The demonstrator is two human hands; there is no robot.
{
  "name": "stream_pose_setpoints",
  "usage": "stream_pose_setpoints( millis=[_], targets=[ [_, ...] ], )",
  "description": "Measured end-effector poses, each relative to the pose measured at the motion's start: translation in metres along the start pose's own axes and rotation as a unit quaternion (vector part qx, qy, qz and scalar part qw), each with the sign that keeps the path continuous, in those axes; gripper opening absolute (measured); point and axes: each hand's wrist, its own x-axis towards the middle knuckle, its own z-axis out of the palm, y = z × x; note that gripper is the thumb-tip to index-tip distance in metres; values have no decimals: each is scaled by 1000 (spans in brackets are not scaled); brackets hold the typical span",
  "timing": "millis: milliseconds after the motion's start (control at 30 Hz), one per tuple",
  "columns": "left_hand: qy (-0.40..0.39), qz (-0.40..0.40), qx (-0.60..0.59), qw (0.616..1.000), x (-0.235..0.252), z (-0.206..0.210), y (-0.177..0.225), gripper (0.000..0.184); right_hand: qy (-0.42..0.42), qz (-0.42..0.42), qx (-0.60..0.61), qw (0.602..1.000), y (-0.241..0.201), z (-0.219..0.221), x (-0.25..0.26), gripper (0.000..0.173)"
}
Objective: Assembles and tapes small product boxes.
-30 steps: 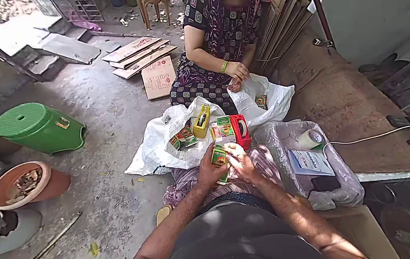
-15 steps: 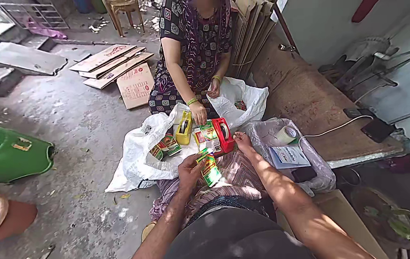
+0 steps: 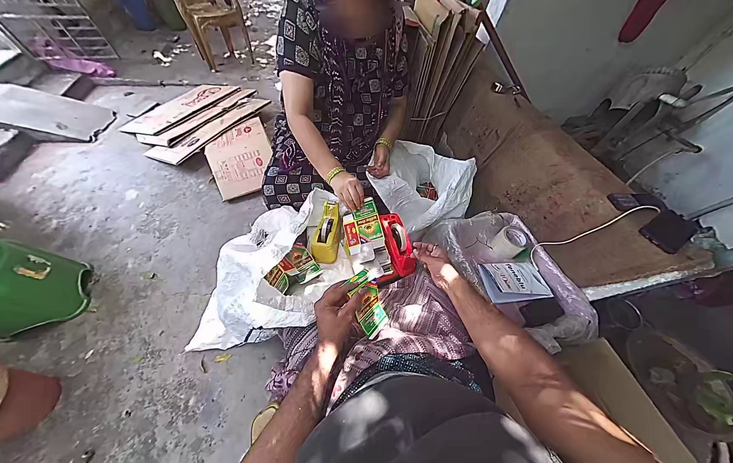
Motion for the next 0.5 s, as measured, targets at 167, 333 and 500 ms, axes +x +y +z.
stream_pose_setpoints(
  millis=[167,333,500],
  targets=[
    [16,-7,-1,1000,0,3,-2,17,-41,-54,-105,992,23,-7,-4,32],
    [36,2,3,999,-1,3,-1,16,-12,-69,-288,955,37,-6,3,32],
    [28,71,8,997,-3,4,2,13,6,-135,-259,956,34,-2,-25,53]
  ],
)
